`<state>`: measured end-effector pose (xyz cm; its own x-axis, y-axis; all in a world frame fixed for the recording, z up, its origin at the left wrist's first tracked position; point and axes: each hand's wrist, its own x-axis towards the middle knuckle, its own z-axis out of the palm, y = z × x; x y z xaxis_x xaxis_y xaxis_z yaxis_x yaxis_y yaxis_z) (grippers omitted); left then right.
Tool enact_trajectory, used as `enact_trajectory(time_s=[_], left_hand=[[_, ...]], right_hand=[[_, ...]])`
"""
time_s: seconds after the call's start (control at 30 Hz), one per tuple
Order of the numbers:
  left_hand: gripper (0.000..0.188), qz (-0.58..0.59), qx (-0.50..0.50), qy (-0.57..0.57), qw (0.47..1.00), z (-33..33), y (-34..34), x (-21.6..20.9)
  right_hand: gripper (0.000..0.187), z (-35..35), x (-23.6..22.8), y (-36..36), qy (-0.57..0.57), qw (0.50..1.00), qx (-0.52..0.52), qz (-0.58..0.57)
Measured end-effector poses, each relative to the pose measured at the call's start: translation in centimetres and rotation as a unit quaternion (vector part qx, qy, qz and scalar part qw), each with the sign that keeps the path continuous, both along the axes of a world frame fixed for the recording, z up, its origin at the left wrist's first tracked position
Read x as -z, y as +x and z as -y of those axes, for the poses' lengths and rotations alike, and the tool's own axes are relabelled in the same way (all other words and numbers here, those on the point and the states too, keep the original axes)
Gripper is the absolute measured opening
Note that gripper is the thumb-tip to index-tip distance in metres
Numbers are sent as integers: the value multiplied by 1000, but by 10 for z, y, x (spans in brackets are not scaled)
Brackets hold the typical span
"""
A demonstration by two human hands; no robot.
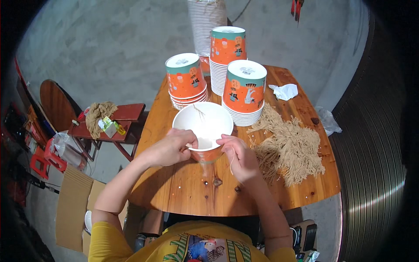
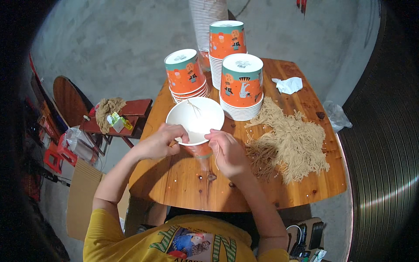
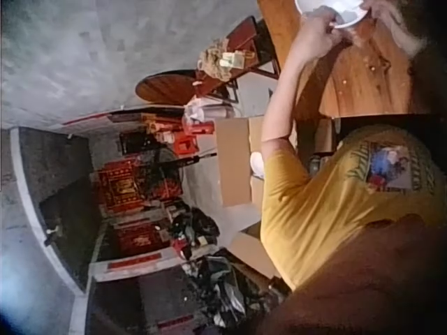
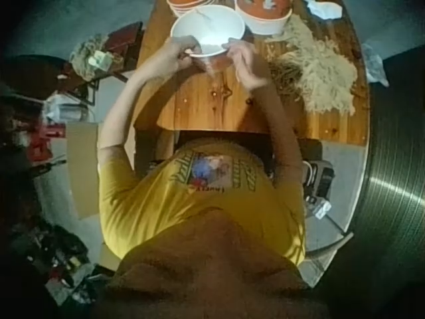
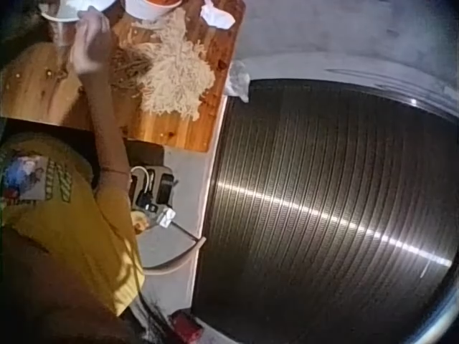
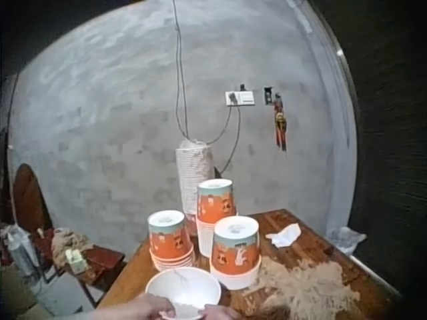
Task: Manually portioning and tying bundles of thin brown noodles into paper cups.
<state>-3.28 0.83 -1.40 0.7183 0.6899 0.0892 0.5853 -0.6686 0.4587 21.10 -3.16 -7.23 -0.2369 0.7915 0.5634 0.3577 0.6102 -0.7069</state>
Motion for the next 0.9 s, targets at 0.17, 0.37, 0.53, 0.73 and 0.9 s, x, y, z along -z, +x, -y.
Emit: enact_trajectory(time_s=[0.17,0.37,0.53,0.73,0.9], left_hand=[[25,-9,-8,13,1000,0,-6,-1],[23,84,18,-97,992,2,6,-11],[24,84,-22,-185,979,7,10,-34],[24,64,-46,-191,978,-4,3,-37],[21,207,-57,-243,946,-18,-4,-29]], right_hand=[[23,-7,-2,2,-4,1000,10,-24],[22,-13,-10,2,9,999,36,-24],[21,-18,-17,0,34,998,45,-41],[18,-29,-22,-7,54,994,34,-92],[17,-44,-28,-6,58,994,26,-91]])
